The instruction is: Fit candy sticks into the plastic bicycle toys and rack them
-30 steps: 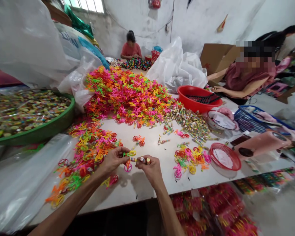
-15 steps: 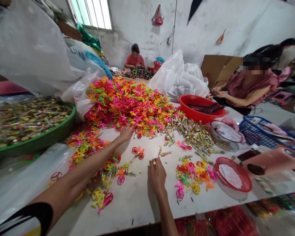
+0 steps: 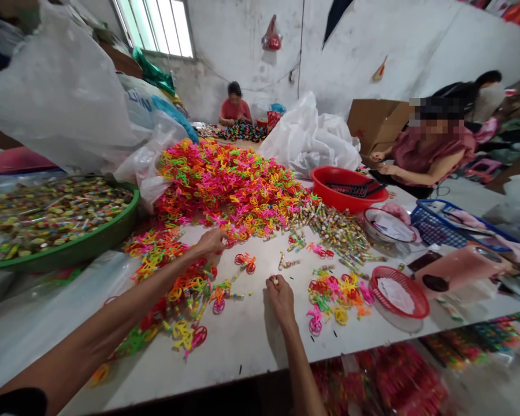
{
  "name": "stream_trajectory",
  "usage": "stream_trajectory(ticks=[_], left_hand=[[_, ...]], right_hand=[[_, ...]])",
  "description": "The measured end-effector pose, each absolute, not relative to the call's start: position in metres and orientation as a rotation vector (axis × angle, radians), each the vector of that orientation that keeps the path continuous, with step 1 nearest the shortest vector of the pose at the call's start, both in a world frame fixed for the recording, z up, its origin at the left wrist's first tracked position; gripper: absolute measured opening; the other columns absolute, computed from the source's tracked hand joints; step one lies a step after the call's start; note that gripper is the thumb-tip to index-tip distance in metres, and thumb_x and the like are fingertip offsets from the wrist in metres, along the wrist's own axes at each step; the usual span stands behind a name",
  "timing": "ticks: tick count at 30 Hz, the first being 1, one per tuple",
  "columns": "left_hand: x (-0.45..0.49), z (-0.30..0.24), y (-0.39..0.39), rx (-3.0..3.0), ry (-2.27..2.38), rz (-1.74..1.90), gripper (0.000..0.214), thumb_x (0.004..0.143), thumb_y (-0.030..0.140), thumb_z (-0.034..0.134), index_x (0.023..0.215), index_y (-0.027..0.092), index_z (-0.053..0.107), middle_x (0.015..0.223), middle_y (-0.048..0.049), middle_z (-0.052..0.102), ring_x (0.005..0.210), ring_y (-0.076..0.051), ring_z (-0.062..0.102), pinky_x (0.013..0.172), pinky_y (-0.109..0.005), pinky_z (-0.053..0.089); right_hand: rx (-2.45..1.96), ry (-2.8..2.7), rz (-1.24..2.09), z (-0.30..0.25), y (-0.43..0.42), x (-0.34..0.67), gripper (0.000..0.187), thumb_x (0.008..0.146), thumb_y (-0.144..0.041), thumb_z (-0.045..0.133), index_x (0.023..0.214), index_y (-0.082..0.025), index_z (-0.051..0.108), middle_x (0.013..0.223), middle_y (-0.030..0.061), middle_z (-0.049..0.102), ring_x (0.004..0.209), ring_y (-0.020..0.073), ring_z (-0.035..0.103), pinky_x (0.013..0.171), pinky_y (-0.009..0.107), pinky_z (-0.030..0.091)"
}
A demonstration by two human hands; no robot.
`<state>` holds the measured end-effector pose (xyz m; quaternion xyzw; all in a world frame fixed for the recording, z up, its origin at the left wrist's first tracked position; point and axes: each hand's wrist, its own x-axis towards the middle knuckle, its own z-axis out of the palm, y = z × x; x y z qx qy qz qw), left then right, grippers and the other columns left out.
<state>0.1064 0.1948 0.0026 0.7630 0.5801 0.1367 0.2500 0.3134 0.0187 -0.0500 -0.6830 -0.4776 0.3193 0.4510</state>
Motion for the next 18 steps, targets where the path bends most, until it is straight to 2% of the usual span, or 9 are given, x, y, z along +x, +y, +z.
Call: stream_trajectory(ticks=[3, 6, 9, 13, 15, 18], left_hand=[[0.116, -0.002, 0.189, 2.12, 1.6, 0.319, 0.032, 0.084, 0.032, 0.05, 0.112, 0.017, 0.052, 0.114, -0.0079, 0.054, 0.097, -0.019, 0.055, 0.081, -0.04, 0.047], [0.129, -0.007, 0.183, 2.093, 1.624, 0.363, 0.034, 0.084, 0.032, 0.051, 0.113, 0.016, 0.051, 0.115, -0.0084, 0.053, 0.097, -0.02, 0.055, 0.081, -0.041, 0.048], [0.137, -0.005, 0.184, 1.984, 1.643, 0.485, 0.031, 0.083, 0.031, 0.051, 0.11, 0.016, 0.053, 0.113, -0.0083, 0.055, 0.098, -0.02, 0.054, 0.082, -0.042, 0.046], [0.134, 0.011, 0.194, 1.714, 1.638, 0.688, 0.016, 0.071, 0.019, 0.058, 0.086, 0.014, 0.062, 0.09, -0.0083, 0.063, 0.1, -0.025, 0.053, 0.077, -0.034, 0.043], [0.128, 0.018, 0.191, 1.551, 1.569, 0.782, 0.012, 0.067, 0.017, 0.055, 0.076, 0.014, 0.062, 0.077, -0.0073, 0.064, 0.089, -0.023, 0.057, 0.068, -0.029, 0.043], [0.122, 0.024, 0.167, 1.296, 1.382, 0.873, 0.013, 0.066, 0.02, 0.052, 0.074, 0.013, 0.059, 0.065, -0.0043, 0.062, 0.067, -0.015, 0.059, 0.056, -0.024, 0.042]], right_hand=[[-1.633, -1.111, 0.866, -0.049, 0.018, 0.312, 0.029, 0.072, -0.048, 0.051, 0.063, -0.02, 0.05, 0.046, -0.0053, 0.041, 0.043, 0.0116, 0.038, 0.042, 0.023, 0.028], [-1.625, -1.062, 0.886, -0.05, 0.02, 0.312, 0.028, 0.071, -0.048, 0.052, 0.065, -0.021, 0.049, 0.045, -0.0058, 0.039, 0.041, 0.011, 0.036, 0.04, 0.023, 0.027], [-1.642, -1.06, 0.866, -0.053, 0.02, 0.317, 0.023, 0.069, -0.043, 0.052, 0.076, -0.021, 0.051, 0.047, -0.0063, 0.042, 0.041, 0.0115, 0.039, 0.04, 0.023, 0.029], [-1.614, -1.029, 0.923, -0.053, 0.016, 0.32, 0.023, 0.068, -0.04, 0.052, 0.079, -0.02, 0.05, 0.047, -0.007, 0.043, 0.04, 0.0108, 0.04, 0.039, 0.022, 0.03], [-1.577, -0.966, 0.978, -0.049, 0.015, 0.316, 0.027, 0.066, -0.042, 0.056, 0.079, -0.018, 0.053, 0.047, -0.0064, 0.043, 0.04, 0.0107, 0.041, 0.037, 0.022, 0.03], [-1.499, -0.867, 1.029, -0.035, 0.015, 0.302, 0.037, 0.062, -0.044, 0.063, 0.085, -0.014, 0.058, 0.048, -0.0063, 0.044, 0.04, 0.0088, 0.039, 0.036, 0.02, 0.027]])
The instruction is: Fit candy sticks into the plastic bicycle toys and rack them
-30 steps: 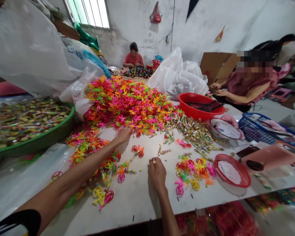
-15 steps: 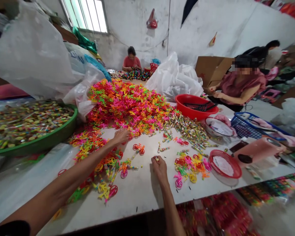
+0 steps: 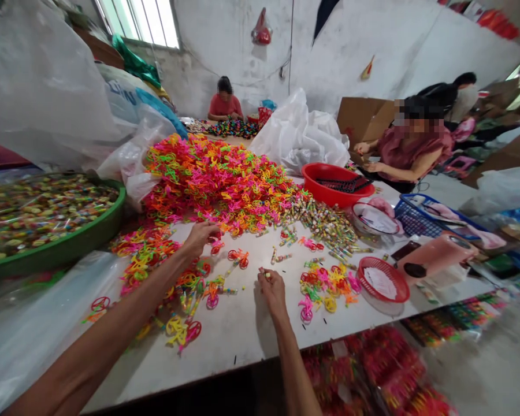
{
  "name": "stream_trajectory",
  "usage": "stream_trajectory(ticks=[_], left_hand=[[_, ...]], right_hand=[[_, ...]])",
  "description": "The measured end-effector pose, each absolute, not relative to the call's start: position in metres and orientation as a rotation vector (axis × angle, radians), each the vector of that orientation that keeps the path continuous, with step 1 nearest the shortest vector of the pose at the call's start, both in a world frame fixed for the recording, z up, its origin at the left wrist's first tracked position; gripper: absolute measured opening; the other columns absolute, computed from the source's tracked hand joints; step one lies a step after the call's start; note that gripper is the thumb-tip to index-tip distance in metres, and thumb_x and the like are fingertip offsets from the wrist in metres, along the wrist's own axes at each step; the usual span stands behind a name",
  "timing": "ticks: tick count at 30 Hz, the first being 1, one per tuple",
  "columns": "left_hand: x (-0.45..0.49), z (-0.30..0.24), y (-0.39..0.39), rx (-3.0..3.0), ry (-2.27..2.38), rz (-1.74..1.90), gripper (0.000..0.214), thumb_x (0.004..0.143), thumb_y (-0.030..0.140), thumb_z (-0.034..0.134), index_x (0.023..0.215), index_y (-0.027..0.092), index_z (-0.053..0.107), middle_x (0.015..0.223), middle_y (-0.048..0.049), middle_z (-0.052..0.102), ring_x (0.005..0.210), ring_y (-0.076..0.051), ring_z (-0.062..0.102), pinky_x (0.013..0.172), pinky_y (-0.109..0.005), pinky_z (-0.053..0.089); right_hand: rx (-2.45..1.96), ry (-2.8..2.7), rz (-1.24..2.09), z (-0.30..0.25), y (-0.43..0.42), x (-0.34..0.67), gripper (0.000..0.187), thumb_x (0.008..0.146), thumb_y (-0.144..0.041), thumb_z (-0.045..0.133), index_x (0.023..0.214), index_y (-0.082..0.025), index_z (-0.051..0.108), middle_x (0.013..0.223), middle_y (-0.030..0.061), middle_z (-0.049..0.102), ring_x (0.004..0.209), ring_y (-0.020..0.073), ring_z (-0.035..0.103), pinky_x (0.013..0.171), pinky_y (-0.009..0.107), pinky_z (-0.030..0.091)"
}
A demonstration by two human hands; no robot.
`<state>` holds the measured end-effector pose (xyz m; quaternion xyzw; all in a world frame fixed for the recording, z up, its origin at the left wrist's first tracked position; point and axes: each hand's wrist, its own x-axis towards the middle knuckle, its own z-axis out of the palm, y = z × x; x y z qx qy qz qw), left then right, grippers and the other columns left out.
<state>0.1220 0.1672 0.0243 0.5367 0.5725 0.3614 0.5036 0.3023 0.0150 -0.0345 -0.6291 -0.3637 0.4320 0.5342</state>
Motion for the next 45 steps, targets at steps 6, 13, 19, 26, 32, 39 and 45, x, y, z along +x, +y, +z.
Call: stream_trajectory(ticks=[6, 13, 19, 26, 32, 39, 45], left_hand=[[0.126, 0.02, 0.082, 0.885, 0.998, 0.825, 0.026, 0.054, 0.012, 0.063, 0.079, 0.015, 0.059, 0.07, -0.0021, 0.065, 0.058, -0.012, 0.061, 0.059, -0.026, 0.05], [0.128, 0.011, 0.039, 0.616, 0.896, 0.794, 0.013, 0.061, 0.013, 0.069, 0.068, 0.012, 0.058, 0.061, -0.0035, 0.065, 0.055, -0.012, 0.062, 0.057, -0.024, 0.052], [0.119, 0.01, 0.03, 0.562, 0.845, 0.776, 0.012, 0.065, 0.014, 0.067, 0.069, 0.011, 0.056, 0.061, -0.0043, 0.065, 0.057, -0.015, 0.063, 0.058, -0.028, 0.054], [0.117, 0.004, 0.021, 0.612, 0.789, 0.751, 0.019, 0.065, 0.021, 0.069, 0.074, 0.013, 0.055, 0.066, -0.0042, 0.066, 0.054, -0.014, 0.063, 0.054, -0.027, 0.052], [0.114, 0.001, 0.02, 0.648, 0.79, 0.713, 0.024, 0.061, 0.026, 0.073, 0.068, 0.012, 0.054, 0.061, -0.0033, 0.064, 0.053, -0.013, 0.06, 0.051, -0.025, 0.05], [0.111, 0.0, 0.019, 0.777, 0.994, 0.926, 0.029, 0.056, 0.033, 0.073, 0.063, 0.014, 0.053, 0.055, 0.0011, 0.06, 0.048, -0.01, 0.056, 0.051, -0.025, 0.048], [0.102, 0.02, 0.047, 0.994, 0.95, 0.743, 0.021, 0.061, 0.027, 0.071, 0.061, 0.011, 0.057, 0.054, -0.0013, 0.061, 0.049, -0.009, 0.056, 0.051, -0.021, 0.044]], right_hand=[[-1.261, -0.821, 1.225, 0.0, 0.012, 0.275, 0.034, 0.066, -0.043, 0.066, 0.086, -0.015, 0.06, 0.061, -0.0013, 0.058, 0.036, 0.0038, 0.035, 0.033, 0.018, 0.02], [-1.183, -0.805, 1.386, 0.009, -0.002, 0.275, 0.024, 0.063, -0.033, 0.07, 0.078, -0.014, 0.067, 0.055, -0.0017, 0.057, 0.039, 0.0049, 0.04, 0.036, 0.019, 0.024], [-1.14, -0.793, 1.5, 0.004, -0.007, 0.272, 0.023, 0.065, -0.032, 0.069, 0.077, -0.014, 0.065, 0.054, -0.0014, 0.059, 0.038, 0.0051, 0.041, 0.036, 0.018, 0.025], [-1.098, -0.804, 1.564, 0.002, -0.008, 0.272, 0.02, 0.068, -0.034, 0.067, 0.072, -0.015, 0.061, 0.058, 0.0002, 0.062, 0.037, 0.0043, 0.042, 0.036, 0.018, 0.026], [-1.089, -0.877, 1.524, 0.0, -0.013, 0.267, 0.018, 0.067, -0.031, 0.068, 0.073, -0.014, 0.063, 0.057, -0.0005, 0.061, 0.038, 0.005, 0.042, 0.037, 0.018, 0.03], [-1.262, -0.911, 1.307, -0.003, -0.011, 0.25, 0.018, 0.069, -0.032, 0.065, 0.069, -0.014, 0.061, 0.051, -0.0019, 0.057, 0.037, 0.0056, 0.042, 0.036, 0.019, 0.032], [-1.11, -0.836, 1.432, -0.001, 0.005, 0.253, 0.019, 0.069, -0.032, 0.066, 0.072, -0.014, 0.062, 0.055, -0.0007, 0.059, 0.042, 0.0074, 0.048, 0.04, 0.02, 0.037]])
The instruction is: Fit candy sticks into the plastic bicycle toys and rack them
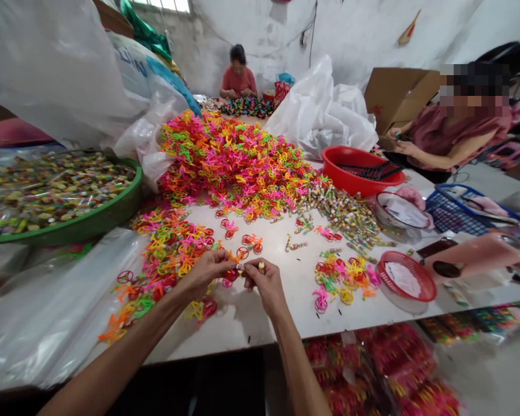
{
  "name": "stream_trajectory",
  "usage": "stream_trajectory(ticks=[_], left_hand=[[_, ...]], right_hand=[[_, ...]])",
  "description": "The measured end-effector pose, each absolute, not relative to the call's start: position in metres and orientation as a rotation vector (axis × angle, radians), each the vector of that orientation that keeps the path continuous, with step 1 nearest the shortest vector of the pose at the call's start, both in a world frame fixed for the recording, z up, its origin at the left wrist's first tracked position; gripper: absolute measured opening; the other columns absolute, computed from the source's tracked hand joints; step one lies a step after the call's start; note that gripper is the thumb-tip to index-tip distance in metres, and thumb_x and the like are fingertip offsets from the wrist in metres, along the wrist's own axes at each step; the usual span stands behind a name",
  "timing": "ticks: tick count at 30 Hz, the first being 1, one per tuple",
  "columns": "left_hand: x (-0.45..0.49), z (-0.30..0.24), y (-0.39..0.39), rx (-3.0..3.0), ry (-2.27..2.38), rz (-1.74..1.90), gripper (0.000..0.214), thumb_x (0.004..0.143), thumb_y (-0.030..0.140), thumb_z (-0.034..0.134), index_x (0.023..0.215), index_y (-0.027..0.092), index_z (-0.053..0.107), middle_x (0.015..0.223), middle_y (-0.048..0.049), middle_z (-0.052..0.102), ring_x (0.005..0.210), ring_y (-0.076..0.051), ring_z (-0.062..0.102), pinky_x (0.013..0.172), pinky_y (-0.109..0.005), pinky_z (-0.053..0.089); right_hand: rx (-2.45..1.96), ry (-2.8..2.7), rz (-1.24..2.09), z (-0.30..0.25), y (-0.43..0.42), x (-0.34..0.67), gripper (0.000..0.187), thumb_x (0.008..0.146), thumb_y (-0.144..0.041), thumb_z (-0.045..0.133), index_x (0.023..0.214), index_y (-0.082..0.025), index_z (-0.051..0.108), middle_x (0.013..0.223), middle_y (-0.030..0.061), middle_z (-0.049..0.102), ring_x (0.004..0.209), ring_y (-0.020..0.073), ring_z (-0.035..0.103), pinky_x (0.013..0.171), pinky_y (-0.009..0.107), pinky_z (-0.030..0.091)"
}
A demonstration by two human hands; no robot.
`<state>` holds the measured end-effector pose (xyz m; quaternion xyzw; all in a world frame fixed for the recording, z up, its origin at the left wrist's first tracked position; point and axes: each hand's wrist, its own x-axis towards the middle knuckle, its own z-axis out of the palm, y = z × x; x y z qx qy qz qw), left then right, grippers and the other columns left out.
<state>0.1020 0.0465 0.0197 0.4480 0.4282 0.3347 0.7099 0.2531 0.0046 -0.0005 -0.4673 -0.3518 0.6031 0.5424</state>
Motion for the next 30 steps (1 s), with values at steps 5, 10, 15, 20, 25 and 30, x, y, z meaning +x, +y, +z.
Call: stream_trajectory(ticks=[5, 10, 15, 20, 25, 30], left_hand=[[0.104, 0.019, 0.044, 0.755, 0.902, 0.717, 0.021, 0.059, 0.025, 0.073, 0.066, 0.011, 0.059, 0.062, -0.0027, 0.063, 0.054, -0.011, 0.058, 0.058, -0.027, 0.05], [0.109, 0.008, 0.029, 0.805, 0.919, 0.742, 0.02, 0.067, 0.03, 0.066, 0.075, 0.012, 0.06, 0.062, -0.0017, 0.061, 0.056, -0.011, 0.056, 0.054, -0.026, 0.05], [0.113, 0.005, 0.025, 0.861, 0.884, 0.704, 0.022, 0.072, 0.034, 0.061, 0.071, 0.013, 0.056, 0.058, 0.0001, 0.057, 0.048, -0.01, 0.053, 0.049, -0.025, 0.047], [0.116, -0.001, 0.014, 0.794, 0.812, 0.696, 0.025, 0.073, 0.038, 0.06, 0.071, 0.015, 0.052, 0.057, 0.0021, 0.055, 0.045, -0.01, 0.053, 0.048, -0.025, 0.045], [0.117, -0.007, 0.01, 0.97, 0.984, 0.881, 0.028, 0.071, 0.039, 0.062, 0.064, 0.015, 0.051, 0.051, 0.0032, 0.052, 0.045, -0.008, 0.048, 0.048, -0.022, 0.043], [0.114, -0.003, 0.023, 0.939, 0.969, 0.827, 0.028, 0.07, 0.041, 0.061, 0.065, 0.016, 0.05, 0.053, 0.0029, 0.054, 0.046, -0.009, 0.05, 0.049, -0.024, 0.044]], right_hand=[[-1.008, -0.758, 1.459, -0.001, 0.008, 0.255, 0.015, 0.069, -0.029, 0.068, 0.073, -0.015, 0.062, 0.052, -0.0023, 0.057, 0.043, 0.0069, 0.047, 0.041, 0.019, 0.035], [-1.032, -0.745, 1.548, -0.004, 0.003, 0.262, 0.017, 0.067, -0.029, 0.069, 0.072, -0.014, 0.063, 0.056, -0.0006, 0.06, 0.04, 0.0055, 0.045, 0.038, 0.018, 0.031], [-1.063, -0.707, 1.635, -0.004, 0.001, 0.268, 0.019, 0.065, -0.029, 0.07, 0.07, -0.013, 0.061, 0.056, 0.0003, 0.061, 0.036, 0.0046, 0.043, 0.035, 0.017, 0.027], [-1.064, -0.733, 1.606, -0.004, -0.007, 0.265, 0.02, 0.066, -0.032, 0.068, 0.07, -0.014, 0.061, 0.055, -0.0002, 0.06, 0.036, 0.0054, 0.043, 0.036, 0.018, 0.03], [-1.287, -0.923, 1.265, -0.004, -0.017, 0.249, 0.019, 0.072, -0.033, 0.063, 0.068, -0.014, 0.06, 0.043, -0.0042, 0.051, 0.037, 0.007, 0.043, 0.039, 0.019, 0.034], [-1.163, -0.773, 1.386, -0.011, -0.007, 0.245, 0.02, 0.07, -0.034, 0.065, 0.071, -0.014, 0.06, 0.05, -0.0022, 0.056, 0.04, 0.0079, 0.047, 0.04, 0.02, 0.036]])
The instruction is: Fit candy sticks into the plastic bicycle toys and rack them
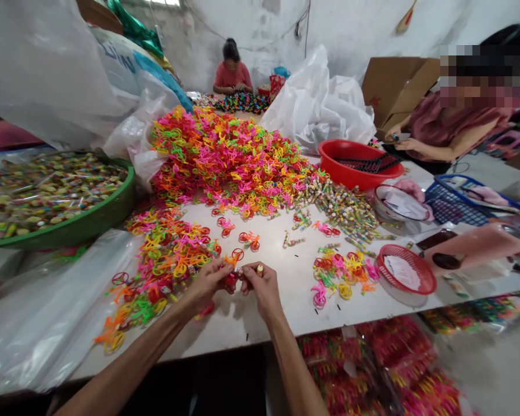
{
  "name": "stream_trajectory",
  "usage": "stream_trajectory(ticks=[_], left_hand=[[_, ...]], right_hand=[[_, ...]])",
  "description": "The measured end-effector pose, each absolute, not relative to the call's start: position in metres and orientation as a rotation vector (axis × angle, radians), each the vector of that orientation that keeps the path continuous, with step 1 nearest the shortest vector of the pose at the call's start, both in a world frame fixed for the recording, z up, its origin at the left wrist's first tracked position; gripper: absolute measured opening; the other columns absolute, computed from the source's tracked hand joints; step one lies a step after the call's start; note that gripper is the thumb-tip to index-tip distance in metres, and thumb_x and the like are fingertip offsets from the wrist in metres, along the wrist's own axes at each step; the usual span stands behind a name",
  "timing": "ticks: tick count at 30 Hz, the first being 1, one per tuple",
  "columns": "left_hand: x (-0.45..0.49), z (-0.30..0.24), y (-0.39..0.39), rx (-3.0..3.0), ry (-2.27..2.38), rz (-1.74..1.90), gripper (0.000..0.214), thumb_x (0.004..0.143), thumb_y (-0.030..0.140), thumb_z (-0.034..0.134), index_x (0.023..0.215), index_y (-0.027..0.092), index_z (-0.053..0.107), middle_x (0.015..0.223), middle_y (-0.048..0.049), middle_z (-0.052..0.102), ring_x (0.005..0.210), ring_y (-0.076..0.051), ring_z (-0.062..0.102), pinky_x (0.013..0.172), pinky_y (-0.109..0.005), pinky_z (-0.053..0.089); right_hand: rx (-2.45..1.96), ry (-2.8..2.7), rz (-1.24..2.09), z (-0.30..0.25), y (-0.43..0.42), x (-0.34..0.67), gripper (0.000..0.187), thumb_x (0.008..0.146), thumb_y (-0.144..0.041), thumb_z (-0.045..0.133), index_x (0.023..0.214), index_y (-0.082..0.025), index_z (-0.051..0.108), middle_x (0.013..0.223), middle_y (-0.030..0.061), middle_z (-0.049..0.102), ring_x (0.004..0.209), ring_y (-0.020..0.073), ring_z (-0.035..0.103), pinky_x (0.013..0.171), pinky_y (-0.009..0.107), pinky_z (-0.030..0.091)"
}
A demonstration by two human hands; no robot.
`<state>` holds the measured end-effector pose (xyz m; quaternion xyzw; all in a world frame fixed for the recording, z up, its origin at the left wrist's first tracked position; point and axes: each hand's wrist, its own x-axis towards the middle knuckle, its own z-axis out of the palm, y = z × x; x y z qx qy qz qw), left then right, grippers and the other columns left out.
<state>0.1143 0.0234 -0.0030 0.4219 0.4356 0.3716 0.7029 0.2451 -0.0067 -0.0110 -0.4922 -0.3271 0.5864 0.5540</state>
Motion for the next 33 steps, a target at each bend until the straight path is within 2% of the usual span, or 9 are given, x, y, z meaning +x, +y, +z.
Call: stream_trajectory(ticks=[4, 8, 20, 25, 33], left_hand=[[0.11, 0.006, 0.029, 0.885, 0.915, 0.764, 0.024, 0.072, 0.038, 0.059, 0.067, 0.016, 0.05, 0.054, 0.0024, 0.055, 0.045, -0.009, 0.052, 0.049, -0.024, 0.044], [0.113, 0.011, 0.025, 0.889, 0.934, 0.788, 0.026, 0.072, 0.038, 0.059, 0.066, 0.016, 0.048, 0.054, 0.0025, 0.055, 0.044, -0.009, 0.052, 0.048, -0.024, 0.043], [0.122, 0.007, 0.015, 0.772, 0.887, 0.895, 0.022, 0.075, 0.035, 0.056, 0.068, 0.016, 0.047, 0.054, 0.0039, 0.053, 0.042, -0.01, 0.051, 0.044, -0.025, 0.042], [0.119, 0.007, 0.014, 0.824, 0.845, 0.845, 0.022, 0.074, 0.035, 0.057, 0.068, 0.016, 0.048, 0.055, 0.0041, 0.052, 0.042, -0.009, 0.05, 0.045, -0.025, 0.043], [0.121, 0.011, 0.009, 0.989, 1.001, 0.862, 0.03, 0.073, 0.044, 0.057, 0.067, 0.016, 0.047, 0.051, 0.0035, 0.053, 0.042, -0.009, 0.049, 0.046, -0.024, 0.043]], right_hand=[[-1.048, -0.683, 1.474, -0.011, 0.003, 0.25, 0.02, 0.068, -0.033, 0.067, 0.072, -0.014, 0.061, 0.06, 0.0002, 0.061, 0.043, 0.0067, 0.048, 0.041, 0.019, 0.035], [-1.058, -0.714, 1.507, -0.006, 0.003, 0.254, 0.021, 0.067, -0.033, 0.069, 0.071, -0.014, 0.061, 0.053, -0.0013, 0.058, 0.041, 0.0072, 0.047, 0.04, 0.019, 0.034], [-1.021, -0.644, 1.533, -0.004, -0.001, 0.255, 0.018, 0.067, -0.03, 0.068, 0.071, -0.014, 0.061, 0.059, 0.0005, 0.062, 0.04, 0.0058, 0.046, 0.039, 0.018, 0.033], [-1.012, -0.678, 1.585, -0.002, -0.003, 0.257, 0.019, 0.067, -0.032, 0.068, 0.072, -0.015, 0.061, 0.053, -0.0014, 0.058, 0.04, 0.0064, 0.045, 0.039, 0.019, 0.032], [-1.146, -0.753, 1.299, 0.001, -0.014, 0.245, 0.02, 0.071, -0.034, 0.065, 0.073, -0.015, 0.061, 0.049, -0.0023, 0.055, 0.041, 0.0079, 0.045, 0.04, 0.02, 0.035]])
